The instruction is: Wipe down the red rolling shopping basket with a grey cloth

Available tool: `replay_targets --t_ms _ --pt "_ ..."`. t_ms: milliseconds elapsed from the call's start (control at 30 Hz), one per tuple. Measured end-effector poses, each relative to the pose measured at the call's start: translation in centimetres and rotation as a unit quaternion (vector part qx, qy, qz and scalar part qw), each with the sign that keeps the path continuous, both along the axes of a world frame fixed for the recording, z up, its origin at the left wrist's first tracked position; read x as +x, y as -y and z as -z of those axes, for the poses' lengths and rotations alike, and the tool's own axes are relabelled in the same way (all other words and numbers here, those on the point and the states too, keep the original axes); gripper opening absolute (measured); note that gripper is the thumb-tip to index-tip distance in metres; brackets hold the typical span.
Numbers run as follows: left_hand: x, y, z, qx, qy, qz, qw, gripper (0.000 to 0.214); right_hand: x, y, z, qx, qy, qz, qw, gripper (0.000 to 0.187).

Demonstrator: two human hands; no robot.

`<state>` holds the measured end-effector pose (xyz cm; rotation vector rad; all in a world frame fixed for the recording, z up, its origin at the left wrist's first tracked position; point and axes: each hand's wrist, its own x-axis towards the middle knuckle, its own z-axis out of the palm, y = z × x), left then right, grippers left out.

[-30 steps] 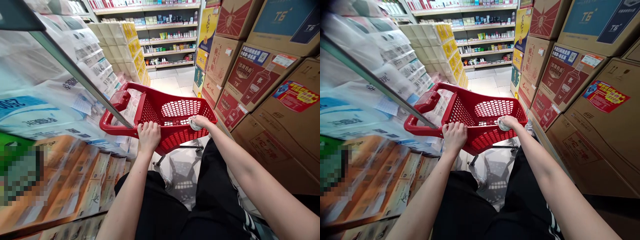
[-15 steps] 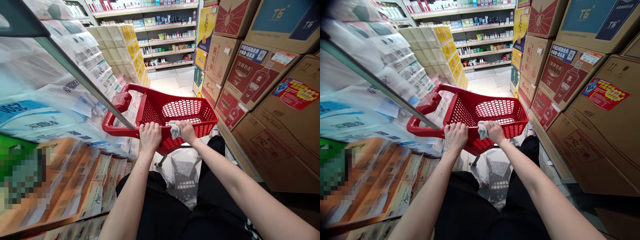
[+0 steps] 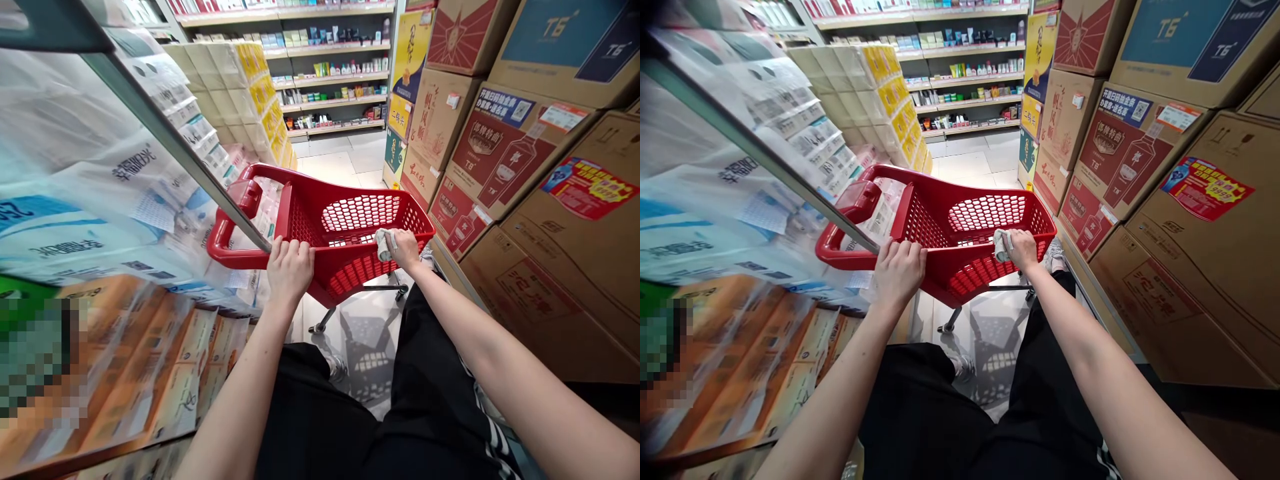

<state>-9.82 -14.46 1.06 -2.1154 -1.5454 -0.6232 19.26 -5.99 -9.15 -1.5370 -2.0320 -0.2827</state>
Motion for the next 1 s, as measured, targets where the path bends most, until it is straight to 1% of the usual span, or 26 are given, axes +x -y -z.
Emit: replay_targets --t_ms 100,167,233,300,367,400,467,533,667,733,767,833,900,1000 --pt "0.5 -0.3 0.2 0.002 0.008 -0.012 1.000 0.026 -1.8 0.1 -0.5 -0.006 -0.037 0.075 0.997 0.039" --pt "1.1 -0.3 0.2 -0.004 0.012 -0.015 1.000 0.025 -4.0 0.6 -1.1 -0.006 -0.061 0.094 0.994 0.037" --pt "1.5 -0.3 0.3 -0.006 0.018 -0.012 1.000 0.025 -7.1 1.5 -1.6 -0.008 -0.071 0.067 0.995 0.036" --pt "1.8 -0.2 0.3 -0.003 0.023 -0.010 1.000 0.025 -10.1 2.5 -2.2 -0.003 -0.071 0.009 0.997 0.034" --pt "1.9 -0.1 0.3 -0.006 0.027 -0.010 1.000 0.025 -12.1 3.3 -2.6 0.007 -0.073 -0.038 0.997 0.031" --pt "1.8 -0.1 0.3 -0.010 0.029 -0.010 0.999 0.025 -12.4 3.5 -2.7 0.009 -0.067 -0.063 0.996 0.030" --pt "1.6 0.1 0.3 -0.018 0.033 -0.006 0.999 0.025 -11.7 3.5 -2.6 0.002 -0.039 -0.114 0.993 0.029" --pt "1.2 0.2 0.3 -0.019 0.032 0.001 0.999 0.025 -9.5 3.1 -2.1 -0.009 -0.007 -0.147 0.989 0.030" --pt "0.9 0.6 0.3 -0.007 0.010 0.002 1.000 0.025 -4.6 2.1 -1.1 -0.019 0.018 -0.143 0.989 0.031" --pt "1.2 0.7 0.2 -0.005 -0.004 -0.002 1.000 0.026 -3.3 2.0 -0.8 -0.013 0.015 -0.135 0.991 0.030" --pt "1.3 0.8 0.2 -0.004 -0.009 -0.005 1.000 0.026 -3.1 2.1 -0.7 -0.010 0.009 -0.124 0.992 0.029" --pt "1.8 0.8 0.2 0.000 -0.013 -0.013 1.000 0.027 -3.6 2.4 -0.8 -0.005 -0.013 -0.089 0.996 0.028" --pt "2.2 0.7 0.3 0.008 -0.006 -0.019 1.000 0.027 -4.9 2.8 -1.2 -0.003 -0.031 -0.058 0.998 0.026" --pt "2.4 0.5 0.4 0.007 0.018 -0.017 1.000 0.026 -7.7 3.2 -2.0 -0.009 -0.033 -0.064 0.997 0.024"
